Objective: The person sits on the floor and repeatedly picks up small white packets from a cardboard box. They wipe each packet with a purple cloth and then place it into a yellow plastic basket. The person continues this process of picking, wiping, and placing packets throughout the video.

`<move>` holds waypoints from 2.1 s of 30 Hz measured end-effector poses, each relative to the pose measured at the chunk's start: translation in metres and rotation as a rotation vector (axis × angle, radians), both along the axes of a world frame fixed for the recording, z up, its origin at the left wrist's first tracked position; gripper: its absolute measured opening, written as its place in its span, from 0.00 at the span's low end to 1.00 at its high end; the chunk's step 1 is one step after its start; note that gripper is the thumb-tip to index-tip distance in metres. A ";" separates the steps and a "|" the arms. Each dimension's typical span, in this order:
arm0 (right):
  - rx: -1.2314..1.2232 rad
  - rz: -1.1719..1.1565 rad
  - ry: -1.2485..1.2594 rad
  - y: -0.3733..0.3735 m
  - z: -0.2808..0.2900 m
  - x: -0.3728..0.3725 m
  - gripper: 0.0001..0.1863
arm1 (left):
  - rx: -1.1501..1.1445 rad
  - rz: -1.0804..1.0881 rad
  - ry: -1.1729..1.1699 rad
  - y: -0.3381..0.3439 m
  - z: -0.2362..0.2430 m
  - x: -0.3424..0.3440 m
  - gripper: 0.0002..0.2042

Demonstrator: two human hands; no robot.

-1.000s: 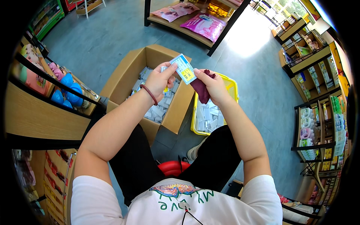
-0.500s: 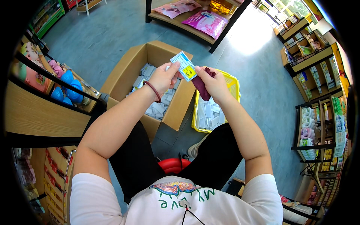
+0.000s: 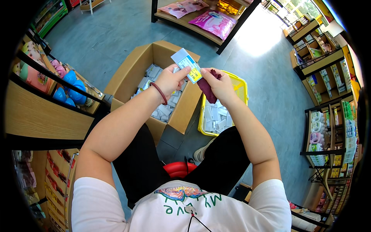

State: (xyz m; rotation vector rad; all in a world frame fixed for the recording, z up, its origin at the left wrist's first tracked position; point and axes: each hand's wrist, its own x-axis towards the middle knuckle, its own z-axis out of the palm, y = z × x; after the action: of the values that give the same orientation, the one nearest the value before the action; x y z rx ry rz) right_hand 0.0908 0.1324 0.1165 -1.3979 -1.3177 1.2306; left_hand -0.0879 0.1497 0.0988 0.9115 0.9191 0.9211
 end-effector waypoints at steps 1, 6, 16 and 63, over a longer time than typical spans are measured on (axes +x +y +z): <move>-0.005 0.010 -0.008 0.000 0.000 0.001 0.14 | 0.015 -0.002 -0.013 0.002 -0.001 -0.002 0.10; 0.005 0.060 -0.052 -0.002 0.004 0.004 0.14 | 0.034 0.031 -0.078 0.006 -0.002 -0.006 0.11; -0.058 0.176 -0.010 -0.004 0.001 0.011 0.12 | -0.021 0.175 -0.278 0.020 -0.006 -0.015 0.11; -0.326 0.293 -0.060 -0.016 0.002 -0.024 0.21 | -0.048 0.102 -0.414 0.006 -0.003 -0.002 0.14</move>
State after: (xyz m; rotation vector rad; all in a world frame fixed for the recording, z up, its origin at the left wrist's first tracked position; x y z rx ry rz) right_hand 0.0665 0.1162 0.1185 -1.5100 -1.4480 1.6708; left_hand -0.0895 0.1559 0.0954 0.6047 0.6315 1.1195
